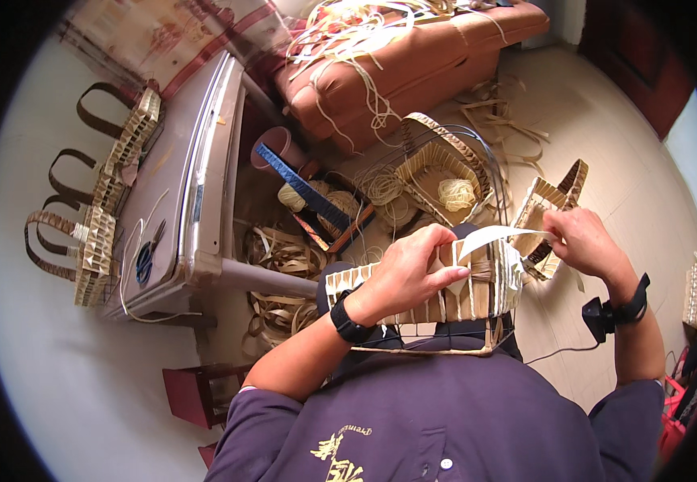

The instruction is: The person weaves strips of material into a basket frame, tucking the ends through the existing structure and pulling them tight by hand.

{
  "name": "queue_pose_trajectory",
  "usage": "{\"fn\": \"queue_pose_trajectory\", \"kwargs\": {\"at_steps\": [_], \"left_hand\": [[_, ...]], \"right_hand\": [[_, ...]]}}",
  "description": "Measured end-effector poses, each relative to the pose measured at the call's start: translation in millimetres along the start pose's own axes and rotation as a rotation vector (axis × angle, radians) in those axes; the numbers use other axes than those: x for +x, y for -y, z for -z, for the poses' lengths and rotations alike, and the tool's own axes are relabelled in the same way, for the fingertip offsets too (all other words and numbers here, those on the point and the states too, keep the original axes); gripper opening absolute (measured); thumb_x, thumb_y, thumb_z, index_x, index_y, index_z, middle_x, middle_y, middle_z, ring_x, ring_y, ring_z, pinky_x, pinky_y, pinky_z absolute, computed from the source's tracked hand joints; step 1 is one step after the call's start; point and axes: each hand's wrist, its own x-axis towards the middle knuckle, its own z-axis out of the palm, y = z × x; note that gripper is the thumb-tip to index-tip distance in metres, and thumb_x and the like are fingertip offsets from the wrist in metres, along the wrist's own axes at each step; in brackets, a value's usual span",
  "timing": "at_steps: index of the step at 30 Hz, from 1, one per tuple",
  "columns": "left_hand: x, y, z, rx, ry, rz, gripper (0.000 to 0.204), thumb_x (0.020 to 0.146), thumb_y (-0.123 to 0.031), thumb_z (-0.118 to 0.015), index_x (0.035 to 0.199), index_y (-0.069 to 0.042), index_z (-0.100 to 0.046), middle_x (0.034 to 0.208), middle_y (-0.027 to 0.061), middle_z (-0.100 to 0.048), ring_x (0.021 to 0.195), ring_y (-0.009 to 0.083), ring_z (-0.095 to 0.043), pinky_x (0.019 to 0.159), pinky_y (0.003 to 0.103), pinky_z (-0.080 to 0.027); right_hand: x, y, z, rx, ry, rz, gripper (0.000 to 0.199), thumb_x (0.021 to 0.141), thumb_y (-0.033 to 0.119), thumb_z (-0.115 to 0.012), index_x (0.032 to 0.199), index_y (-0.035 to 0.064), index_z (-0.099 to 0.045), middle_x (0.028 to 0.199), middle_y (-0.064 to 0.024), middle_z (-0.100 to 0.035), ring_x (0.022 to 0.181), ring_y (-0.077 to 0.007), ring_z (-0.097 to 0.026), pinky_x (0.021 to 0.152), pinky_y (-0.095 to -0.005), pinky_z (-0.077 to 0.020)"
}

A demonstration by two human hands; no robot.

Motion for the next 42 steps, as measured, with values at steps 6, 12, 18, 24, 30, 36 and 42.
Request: {"fn": "queue_pose_trajectory", "kwargs": {"at_steps": [6,12,18,24,30,36,42], "left_hand": [[5.6,-7.4,5.2,-0.211,0.04,0.128,0.038,0.097,-0.022,-0.091,0.121,-0.003,-0.07,0.101,0.0107,-0.074,0.091,0.0224,-0.071,0.083,0.037,-0.057],[-5.2,3.7,-1.5,-0.242,0.051,-0.055,0.019,0.094,-0.011,-0.09,0.106,-0.009,-0.076,0.128,0.0128,-0.071,0.109,0.0297,-0.074,0.094,0.041,-0.06],[-18.1,-0.7,-12.6,-0.163,-0.066,-0.23,0.018,0.093,-0.011,-0.09,0.108,-0.012,-0.081,0.152,0.0147,-0.062,0.125,0.0329,-0.069,0.103,0.044,-0.059],[-24.7,-8.5,-28.4,-0.109,-0.136,-0.246,0.024,0.084,-0.013,-0.091,0.105,-0.012,-0.079,0.149,0.0185,-0.061,0.136,0.0386,-0.061,0.113,0.055,-0.046],[-19.4,-9.8,-23.0,-0.114,-0.087,-0.263,0.025,0.087,-0.012,-0.09,0.108,-0.009,-0.077,0.151,0.0205,-0.058,0.137,0.0419,-0.06,0.114,0.054,-0.049],[-14.6,4.3,-3.7,-0.314,-0.012,-0.2,0.016,0.095,-0.001,-0.08,0.109,-0.006,-0.076,0.15,0.02,-0.06,0.134,0.038,-0.067,0.112,0.046,-0.056],[-22.0,21.8,3.8,-0.243,-0.025,-0.11,0.025,0.091,0.014,-0.064,0.105,-0.003,-0.074,0.146,0.0211,-0.062,0.137,0.0403,-0.067,0.113,0.045,-0.059]], "right_hand": [[-5.6,-15.2,-8.7,0.217,0.133,-0.064,0.009,0.092,0.009,-0.07,0.085,0.0035,-0.071,0.074,-0.0155,-0.07,0.069,-0.0342,-0.069,0.066,-0.0472,-0.0541],[-7.0,5.9,-3.1,1.137,0.167,-0.086,0.026,0.116,0.028,-0.065,0.108,0.0046,-0.073,0.085,-0.0033,-0.078,0.053,-0.0042,-0.058,0.05,-0.0189,-0.0447],[0.9,33.0,-4.7,1.356,-0.017,0.031,0.034,0.12,0.035,-0.061,0.123,0.0025,-0.071,0.088,-0.0079,-0.079,0.051,-0.0047,-0.058,0.048,-0.0185,-0.0446],[-3.2,40.0,-12.2,1.252,0.052,-0.029,0.036,0.117,0.033,-0.068,0.133,0.0017,-0.071,0.093,-0.0068,-0.081,0.06,-0.0033,-0.063,0.052,-0.0177,-0.0498],[-6.9,54.8,-1.9,1.187,0.118,-0.068,0.024,0.109,0.016,-0.075,0.127,0.0008,-0.076,0.097,-0.005,-0.08,0.07,-0.0054,-0.069,0.059,-0.02,-0.0562],[-8.5,48.3,3.1,1.041,0.339,0.017,0.014,0.102,0.005,-0.081,0.114,-0.0013,-0.078,0.093,-0.0056,-0.078,0.071,-0.0108,-0.072,0.063,-0.0266,-0.0599],[-3.4,47.5,-14.6,1.137,0.256,-0.011,0.008,0.107,0.007,-0.075,0.11,-0.0011,-0.076,0.093,-0.0044,-0.077,0.076,-0.0099,-0.071,0.064,-0.0254,-0.0594]]}}
